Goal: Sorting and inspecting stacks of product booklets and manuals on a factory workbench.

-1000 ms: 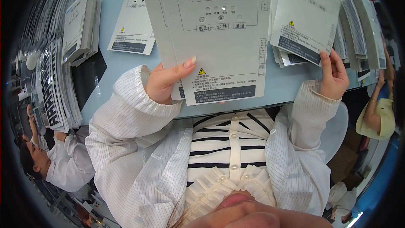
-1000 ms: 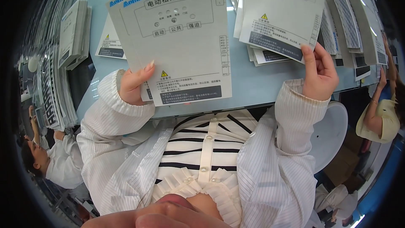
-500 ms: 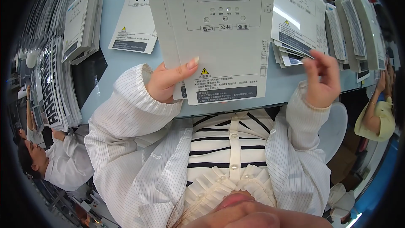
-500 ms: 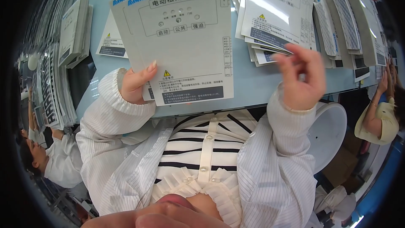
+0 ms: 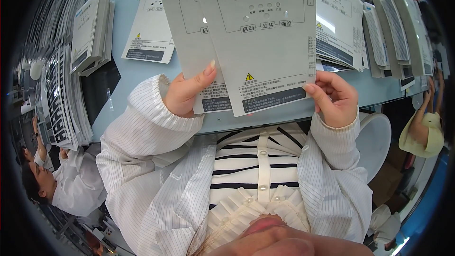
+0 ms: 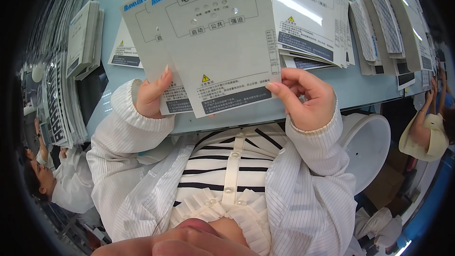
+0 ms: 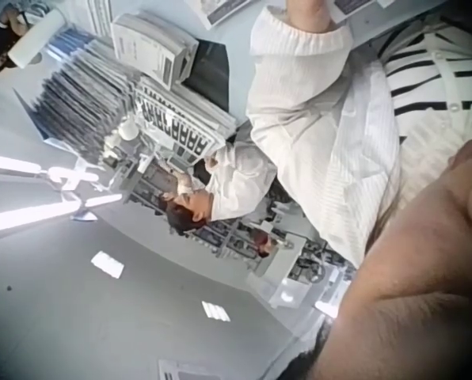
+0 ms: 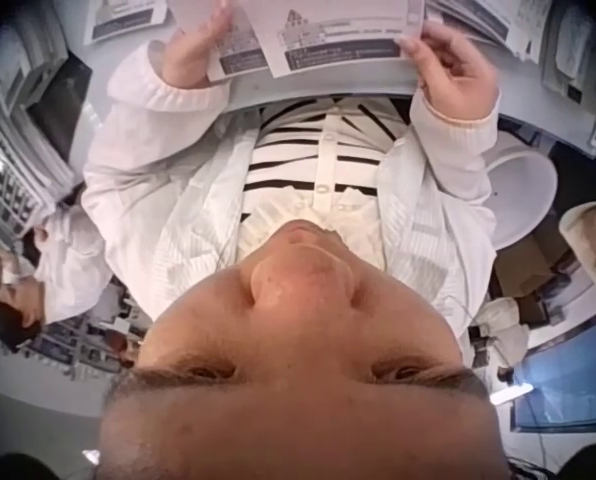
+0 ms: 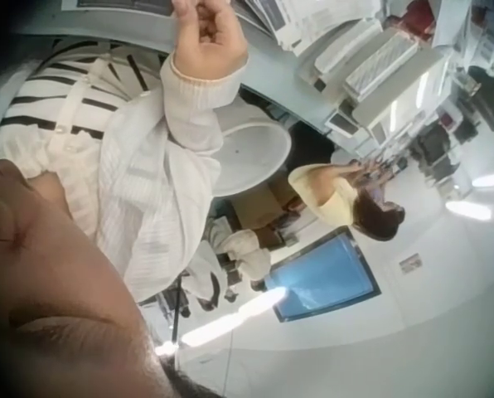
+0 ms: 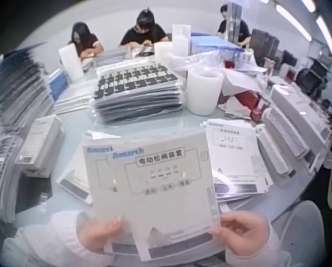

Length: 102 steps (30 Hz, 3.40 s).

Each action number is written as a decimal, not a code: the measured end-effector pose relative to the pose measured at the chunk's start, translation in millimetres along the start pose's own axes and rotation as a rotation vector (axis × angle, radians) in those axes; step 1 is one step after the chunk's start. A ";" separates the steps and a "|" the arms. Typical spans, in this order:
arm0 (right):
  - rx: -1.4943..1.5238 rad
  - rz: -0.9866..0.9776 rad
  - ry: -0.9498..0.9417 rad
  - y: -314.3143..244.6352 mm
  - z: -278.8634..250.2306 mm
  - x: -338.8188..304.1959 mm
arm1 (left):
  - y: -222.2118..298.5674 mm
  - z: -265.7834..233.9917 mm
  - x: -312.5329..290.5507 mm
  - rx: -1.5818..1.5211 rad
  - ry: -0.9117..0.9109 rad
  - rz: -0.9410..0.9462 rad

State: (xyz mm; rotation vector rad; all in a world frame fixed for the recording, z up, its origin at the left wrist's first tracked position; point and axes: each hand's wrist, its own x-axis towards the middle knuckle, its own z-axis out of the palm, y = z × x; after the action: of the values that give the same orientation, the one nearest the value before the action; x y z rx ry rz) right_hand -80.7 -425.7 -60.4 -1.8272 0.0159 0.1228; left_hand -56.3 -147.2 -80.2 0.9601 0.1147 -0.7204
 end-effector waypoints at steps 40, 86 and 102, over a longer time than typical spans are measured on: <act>0.140 0.101 -0.167 -10.1 21.4 -2.9 | 4.0 5.0 1.9 0.099 -0.189 0.060; 0.305 0.164 -0.198 -11.7 39.6 10.1 | 16.1 -6.3 -0.6 0.380 0.234 0.509; 0.259 0.211 -0.193 -16.3 22.4 2.1 | 21.1 -11.5 -6.8 0.642 0.070 0.552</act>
State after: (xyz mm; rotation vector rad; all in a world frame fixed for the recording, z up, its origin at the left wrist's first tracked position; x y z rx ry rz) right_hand -79.1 -399.8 -50.5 -1.5447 0.0848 0.4268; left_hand -46.3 -127.1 -69.3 1.5464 -0.3334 -0.1995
